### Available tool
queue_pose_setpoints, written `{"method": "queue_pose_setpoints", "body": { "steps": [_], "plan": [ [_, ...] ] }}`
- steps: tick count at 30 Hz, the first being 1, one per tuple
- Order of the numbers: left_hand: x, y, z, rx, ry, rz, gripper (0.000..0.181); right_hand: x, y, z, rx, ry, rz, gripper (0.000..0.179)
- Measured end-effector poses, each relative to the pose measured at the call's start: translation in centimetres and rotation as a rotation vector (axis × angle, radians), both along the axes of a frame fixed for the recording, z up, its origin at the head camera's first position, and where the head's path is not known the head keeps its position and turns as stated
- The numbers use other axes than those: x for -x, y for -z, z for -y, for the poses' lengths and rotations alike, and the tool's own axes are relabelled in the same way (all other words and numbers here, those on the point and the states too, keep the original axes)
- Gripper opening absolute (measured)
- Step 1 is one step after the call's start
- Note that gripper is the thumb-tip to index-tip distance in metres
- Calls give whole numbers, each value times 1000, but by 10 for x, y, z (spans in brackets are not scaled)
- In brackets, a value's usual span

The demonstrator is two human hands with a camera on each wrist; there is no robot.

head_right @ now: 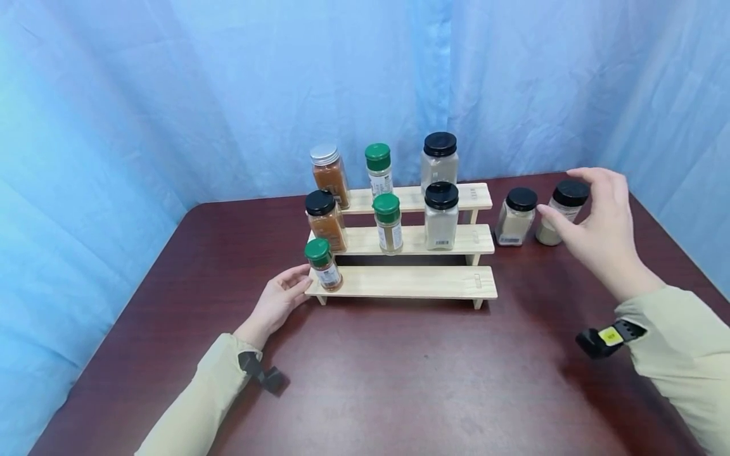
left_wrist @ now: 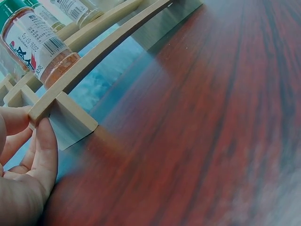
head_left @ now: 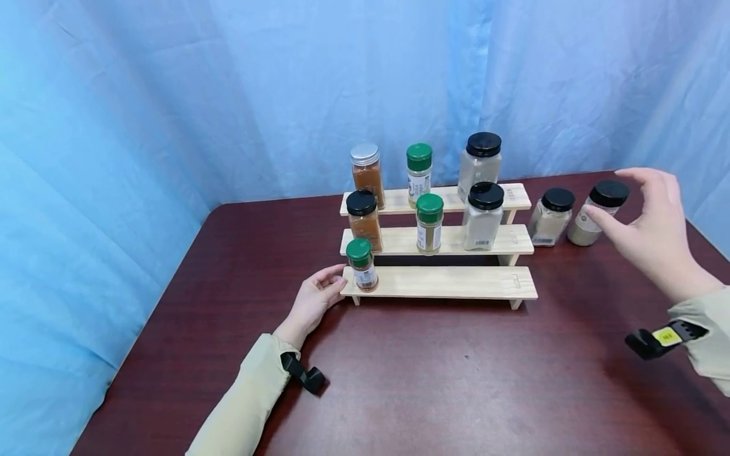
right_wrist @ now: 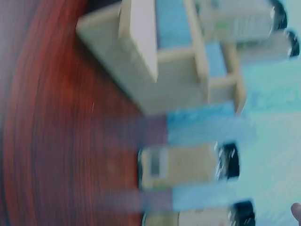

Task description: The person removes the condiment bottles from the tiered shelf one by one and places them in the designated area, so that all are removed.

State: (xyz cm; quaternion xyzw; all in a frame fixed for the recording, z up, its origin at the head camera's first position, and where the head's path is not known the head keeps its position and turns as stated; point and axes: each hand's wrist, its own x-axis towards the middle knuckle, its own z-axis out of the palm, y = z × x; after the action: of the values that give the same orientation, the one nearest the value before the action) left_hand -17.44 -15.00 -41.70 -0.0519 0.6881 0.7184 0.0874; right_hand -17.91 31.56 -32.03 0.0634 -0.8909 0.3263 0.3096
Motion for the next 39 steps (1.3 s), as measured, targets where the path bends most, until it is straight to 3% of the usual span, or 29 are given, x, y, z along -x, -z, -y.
{"method": "queue_pose_setpoints", "body": {
  "steps": [7,10,12,16,21,24,28,32,39],
  "plan": [
    [0,1,0,-6,7,-6,41,-21,-1,40,186,-188,-138,53],
    [0,1,1,-3,2,-6,41,-27,1,55,191,-287,-194,46],
    [0,2,1,0,2,-7,41,-30,4,64,178,-323,-226,51],
    [0,3,1,-3,0,-11,41,-34,12,83,195,-444,-251,68],
    [0,4,0,-10,-7,-16,41,-37,20,101,251,-567,-232,65],
    [1,3,-1,-19,-6,-22,41,-37,23,109,273,-605,-225,63],
    [1,2,-1,-20,-2,-27,41,-39,27,119,232,-590,-192,60],
    [2,2,0,-18,-3,-29,41,-37,30,130,156,-575,-182,38],
    [1,3,0,-27,3,-28,41,-32,35,152,179,-633,-167,46]
  ]
}}
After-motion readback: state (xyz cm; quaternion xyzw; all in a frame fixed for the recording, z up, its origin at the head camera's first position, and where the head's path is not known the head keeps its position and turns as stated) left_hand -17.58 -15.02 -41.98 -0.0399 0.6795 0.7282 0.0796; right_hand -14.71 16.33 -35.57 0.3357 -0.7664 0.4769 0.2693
